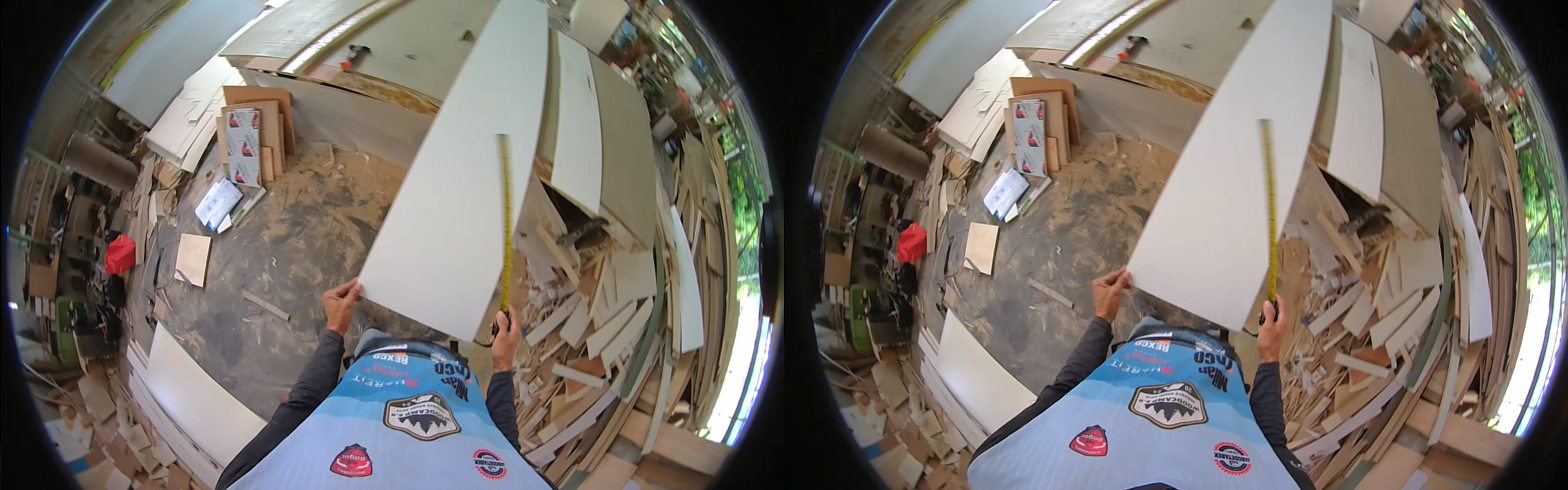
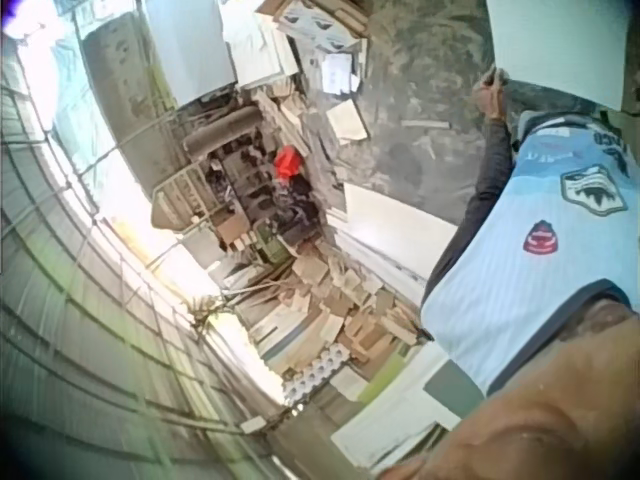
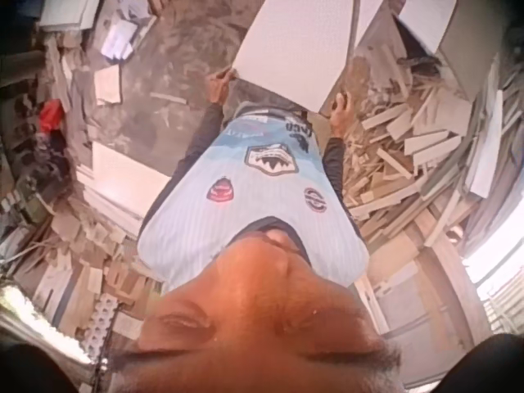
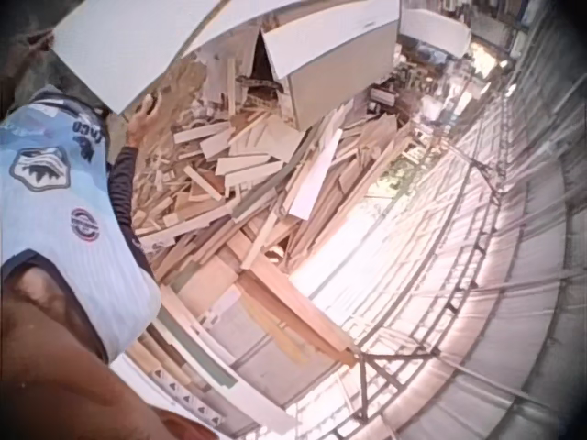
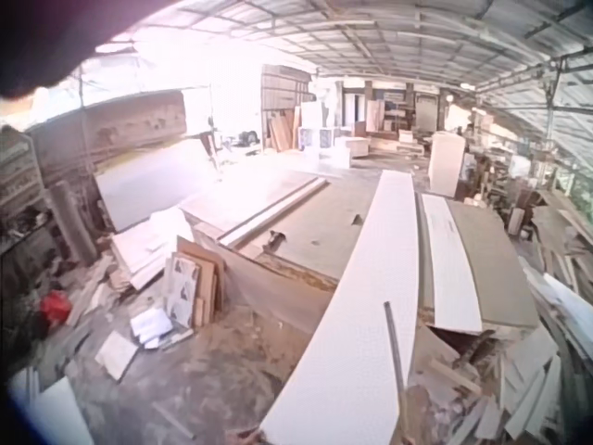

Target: The person measures, hammers, and aligns white and green boards on a workbench in a workshop.

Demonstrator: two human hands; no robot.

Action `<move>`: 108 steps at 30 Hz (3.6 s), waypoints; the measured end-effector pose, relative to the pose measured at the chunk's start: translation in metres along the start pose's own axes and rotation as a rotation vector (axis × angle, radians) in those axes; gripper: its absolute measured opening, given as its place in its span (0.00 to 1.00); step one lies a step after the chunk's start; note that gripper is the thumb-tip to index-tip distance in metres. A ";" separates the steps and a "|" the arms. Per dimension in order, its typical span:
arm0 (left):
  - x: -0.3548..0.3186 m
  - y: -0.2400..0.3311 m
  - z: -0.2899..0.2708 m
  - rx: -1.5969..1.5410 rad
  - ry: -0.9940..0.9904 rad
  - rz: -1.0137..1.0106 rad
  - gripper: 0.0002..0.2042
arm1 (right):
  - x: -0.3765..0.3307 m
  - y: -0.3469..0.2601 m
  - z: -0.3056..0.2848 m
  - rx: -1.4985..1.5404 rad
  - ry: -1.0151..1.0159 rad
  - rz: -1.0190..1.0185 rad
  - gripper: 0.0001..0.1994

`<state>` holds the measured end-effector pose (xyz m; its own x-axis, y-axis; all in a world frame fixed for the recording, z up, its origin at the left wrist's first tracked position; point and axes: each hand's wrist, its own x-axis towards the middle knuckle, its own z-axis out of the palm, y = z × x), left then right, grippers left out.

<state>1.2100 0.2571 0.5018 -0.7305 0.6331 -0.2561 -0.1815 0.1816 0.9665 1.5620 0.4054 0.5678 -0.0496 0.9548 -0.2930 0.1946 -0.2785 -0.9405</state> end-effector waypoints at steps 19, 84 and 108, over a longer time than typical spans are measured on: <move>0.042 0.033 -0.144 -0.052 -0.072 -0.232 0.11 | -0.019 -0.063 0.335 0.272 -0.525 0.301 0.12; 0.945 0.352 -0.109 0.562 0.091 0.598 0.26 | 0.536 -0.252 0.732 -1.229 0.292 -0.261 0.27; 0.589 0.069 -0.346 0.484 0.515 -0.848 0.31 | 0.452 -0.306 1.099 -0.427 -0.489 -0.935 0.23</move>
<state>0.5395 0.3819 0.4242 -0.6980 -0.2054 -0.6861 -0.5591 0.7550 0.3427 0.4031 0.8077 0.5343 -0.7090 0.6010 0.3690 0.1936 0.6690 -0.7176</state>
